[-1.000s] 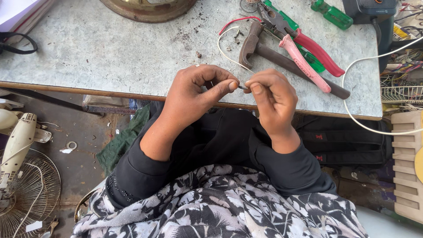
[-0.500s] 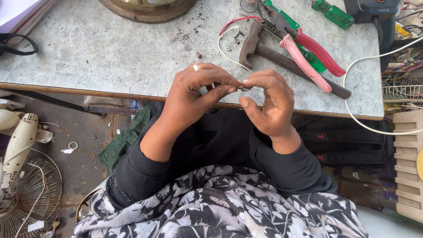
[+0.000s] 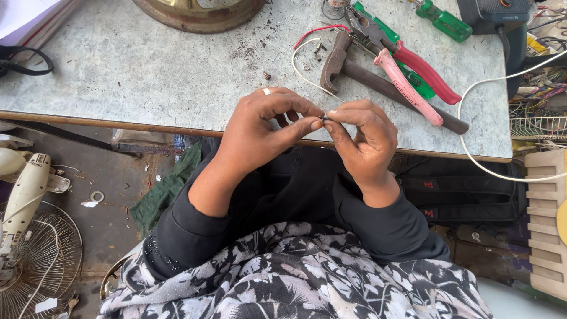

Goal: The person strips insulation from the ends of several wires using pliers, twists the exposed wire strands, and connects them to terminals on an electronic component at a workbench.

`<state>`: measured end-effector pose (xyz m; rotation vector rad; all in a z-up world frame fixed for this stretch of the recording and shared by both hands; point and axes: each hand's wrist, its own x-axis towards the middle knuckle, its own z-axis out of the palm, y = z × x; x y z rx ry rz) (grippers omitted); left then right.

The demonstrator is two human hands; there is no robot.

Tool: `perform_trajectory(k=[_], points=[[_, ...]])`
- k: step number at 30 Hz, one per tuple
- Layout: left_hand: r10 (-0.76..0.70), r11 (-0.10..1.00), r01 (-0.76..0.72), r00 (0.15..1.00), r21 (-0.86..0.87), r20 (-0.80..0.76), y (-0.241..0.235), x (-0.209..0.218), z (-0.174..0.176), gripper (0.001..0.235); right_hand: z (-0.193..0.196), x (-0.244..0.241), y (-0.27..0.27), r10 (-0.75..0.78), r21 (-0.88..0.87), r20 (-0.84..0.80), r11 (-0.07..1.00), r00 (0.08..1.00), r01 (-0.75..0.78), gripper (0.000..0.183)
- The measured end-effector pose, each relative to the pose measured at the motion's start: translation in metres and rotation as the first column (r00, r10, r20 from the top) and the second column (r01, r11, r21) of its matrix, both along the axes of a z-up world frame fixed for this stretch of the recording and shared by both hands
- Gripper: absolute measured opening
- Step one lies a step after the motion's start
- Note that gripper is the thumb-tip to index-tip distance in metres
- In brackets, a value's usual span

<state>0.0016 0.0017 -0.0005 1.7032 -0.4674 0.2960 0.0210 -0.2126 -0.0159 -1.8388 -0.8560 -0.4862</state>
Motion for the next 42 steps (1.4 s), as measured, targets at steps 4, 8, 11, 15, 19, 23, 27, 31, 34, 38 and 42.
perform_trajectory(k=[4, 8, 11, 15, 19, 23, 27, 31, 34, 38, 42], points=[[0.009, 1.000, -0.009, 1.000, -0.006, 0.022, -0.001, 0.003, -0.006, 0.010, 0.004, 0.000, -0.004, -0.009, -0.049, -0.140, 0.999, 0.990, 0.002, 0.012], [0.023, 1.000, -0.023, 0.998, -0.008, 0.064, -0.001, 0.003, -0.009, 0.009, 0.006, 0.004, -0.010, 0.153, 0.104, -0.395, 0.987, 0.906, -0.121, 0.012], [0.000, 0.998, -0.001, 1.000, -0.056, -0.023, 0.000, 0.002, -0.009, 0.006, 0.007, 0.007, -0.010, 0.177, 0.113, -0.430, 0.983, 0.885, -0.142, 0.013], [0.032, 0.999, -0.033, 0.999, -0.037, -0.016, -0.002, 0.002, -0.007, 0.007, 0.008, 0.004, -0.009, 0.189, 0.169, -0.331, 0.976, 0.924, -0.139, 0.013], [0.041, 0.998, -0.041, 0.999, -0.051, 0.008, -0.003, 0.002, -0.006, 0.008, 0.007, 0.003, -0.006, 0.183, 0.113, -0.231, 0.981, 0.956, -0.160, 0.011], [0.042, 0.999, -0.042, 0.999, -0.009, 0.003, -0.002, 0.002, -0.006, 0.008, 0.005, 0.004, -0.004, 0.136, 0.071, -0.233, 0.990, 0.963, -0.122, 0.012], [0.038, 0.999, -0.038, 0.999, 0.001, 0.020, -0.003, 0.003, -0.008, 0.011, 0.004, 0.006, -0.008, 0.174, 0.097, -0.334, 0.984, 0.926, -0.149, 0.010], [0.013, 1.000, -0.012, 0.999, -0.026, 0.041, -0.003, 0.006, -0.007, 0.010, 0.004, 0.011, -0.013, 0.245, 0.185, -0.467, 0.967, 0.850, -0.176, 0.008], [0.027, 1.000, -0.028, 0.996, -0.012, -0.088, -0.003, 0.005, -0.006, 0.008, 0.004, 0.014, -0.012, 0.233, 0.160, -0.458, 0.971, 0.858, -0.178, 0.009], [0.110, 0.993, -0.112, 0.993, -0.030, -0.045, -0.006, 0.003, -0.002, 0.006, 0.003, 0.011, -0.010, 0.203, 0.157, -0.381, 0.976, 0.902, -0.154, 0.011], [0.156, 0.988, -0.156, 0.988, 0.012, 0.001, -0.007, 0.004, 0.001, 0.006, 0.007, 0.007, -0.005, 0.151, 0.116, -0.293, 0.986, 0.944, -0.122, 0.012]])
